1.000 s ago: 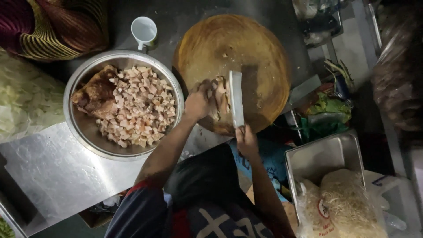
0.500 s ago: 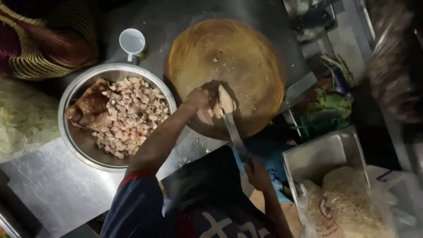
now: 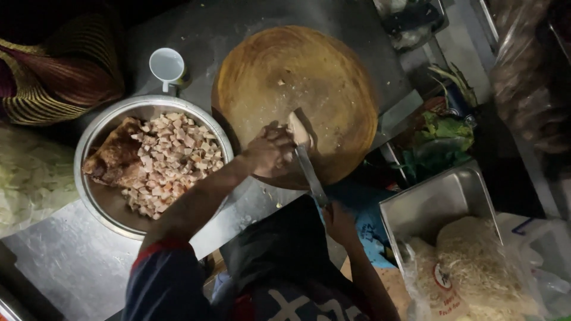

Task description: The person uses a large cleaver to chop a piece of cooked meat into small cubes on a round wooden cutting board. They repeatedly gather the chopped pieces and transfer them into a large metal bowl that already contains a pile of diced meat.

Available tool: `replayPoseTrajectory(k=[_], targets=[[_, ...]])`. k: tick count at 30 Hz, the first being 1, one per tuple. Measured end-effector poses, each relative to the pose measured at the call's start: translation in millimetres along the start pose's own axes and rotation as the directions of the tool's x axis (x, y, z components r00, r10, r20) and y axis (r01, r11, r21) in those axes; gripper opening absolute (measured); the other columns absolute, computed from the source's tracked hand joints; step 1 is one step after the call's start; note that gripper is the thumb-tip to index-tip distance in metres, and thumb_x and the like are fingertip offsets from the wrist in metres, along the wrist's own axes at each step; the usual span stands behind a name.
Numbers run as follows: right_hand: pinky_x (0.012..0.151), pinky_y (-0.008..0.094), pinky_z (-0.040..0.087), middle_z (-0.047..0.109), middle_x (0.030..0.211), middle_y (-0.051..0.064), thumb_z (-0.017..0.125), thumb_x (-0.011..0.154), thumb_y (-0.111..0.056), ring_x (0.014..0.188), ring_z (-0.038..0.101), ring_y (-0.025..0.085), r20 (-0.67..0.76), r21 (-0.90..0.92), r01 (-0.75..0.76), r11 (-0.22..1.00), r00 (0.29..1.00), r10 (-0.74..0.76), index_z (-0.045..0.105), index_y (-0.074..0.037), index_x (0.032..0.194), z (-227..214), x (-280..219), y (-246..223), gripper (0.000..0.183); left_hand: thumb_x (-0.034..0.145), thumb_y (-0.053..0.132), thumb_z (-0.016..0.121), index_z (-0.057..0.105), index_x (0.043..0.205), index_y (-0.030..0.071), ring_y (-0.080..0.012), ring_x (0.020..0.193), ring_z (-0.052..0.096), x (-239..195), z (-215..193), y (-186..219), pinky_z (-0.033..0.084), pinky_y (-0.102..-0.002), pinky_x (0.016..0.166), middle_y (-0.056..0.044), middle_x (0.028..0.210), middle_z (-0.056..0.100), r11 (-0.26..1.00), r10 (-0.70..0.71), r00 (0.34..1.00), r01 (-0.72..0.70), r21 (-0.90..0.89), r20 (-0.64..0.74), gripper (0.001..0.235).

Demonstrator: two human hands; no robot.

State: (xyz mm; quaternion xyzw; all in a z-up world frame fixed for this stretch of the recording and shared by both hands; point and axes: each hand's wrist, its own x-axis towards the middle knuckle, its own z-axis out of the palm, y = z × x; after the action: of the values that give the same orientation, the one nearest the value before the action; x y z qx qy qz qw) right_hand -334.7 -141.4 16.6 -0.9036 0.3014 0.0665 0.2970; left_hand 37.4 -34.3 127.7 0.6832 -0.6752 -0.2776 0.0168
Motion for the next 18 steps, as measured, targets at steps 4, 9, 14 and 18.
replayPoseTrajectory(k=[4, 9, 14, 18], targets=[[0.060, 0.045, 0.054, 0.065, 0.080, 0.015, 0.049, 0.105, -0.048, 0.070, 0.068, 0.035, -0.056, -0.061, 0.048, 0.997, 0.997, -0.052, 0.060, -0.007, 0.107, -7, 5, -21, 0.043, 0.083, 0.067, 0.071, 0.027, 0.160, 0.028, -0.0386, 0.147, 0.022, 9, 30, -28, 0.023, -0.057, 0.117, -0.007, 0.164, 0.025, 0.977, 0.044, 0.988, -0.073, 0.200, 0.146, 0.097], [0.052, 0.050, 0.051, 0.069, 0.075, 0.020, 0.047, 0.105, -0.048, 0.059, 0.068, 0.041, -0.061, 0.008, 0.050, 0.999, 0.997, -0.049, 0.053, -0.002, 0.134, 0, 21, -12, 0.054, 0.075, 0.064, 0.074, 0.051, 0.143, 0.028, -0.0417, 0.132, 0.036, 32, 77, -55, 0.033, -0.055, 0.107, -0.009, 0.146, 0.040, 0.965, 0.150, 0.967, -0.098, 0.242, -0.208, 0.080], [0.055, 0.049, 0.053, 0.069, 0.077, 0.021, 0.049, 0.104, -0.051, 0.066, 0.071, 0.041, -0.080, 0.011, -0.033, 0.999, 0.996, 0.034, 0.057, -0.006, 0.128, -10, 42, -36, 0.051, 0.093, 0.062, 0.049, 0.068, 0.120, 0.018, -0.0420, 0.139, 0.031, 31, 89, -45, 0.032, -0.051, 0.109, -0.007, 0.152, 0.040, 0.976, -0.081, 0.977, 0.118, 0.181, -0.199, 0.055], [0.051, 0.040, 0.053, 0.071, 0.076, 0.018, 0.052, 0.106, -0.044, 0.057, 0.069, 0.033, -0.154, 0.042, 0.014, 0.999, 0.988, -0.008, 0.040, -0.012, 0.156, 8, 54, -27, 0.061, 0.104, 0.026, 0.046, 0.046, 0.146, 0.015, -0.0390, 0.141, 0.042, 27, 74, -7, 0.045, -0.050, 0.106, -0.016, 0.156, 0.038, 0.845, -0.534, 0.838, 0.525, -0.103, -0.114, 0.044]])
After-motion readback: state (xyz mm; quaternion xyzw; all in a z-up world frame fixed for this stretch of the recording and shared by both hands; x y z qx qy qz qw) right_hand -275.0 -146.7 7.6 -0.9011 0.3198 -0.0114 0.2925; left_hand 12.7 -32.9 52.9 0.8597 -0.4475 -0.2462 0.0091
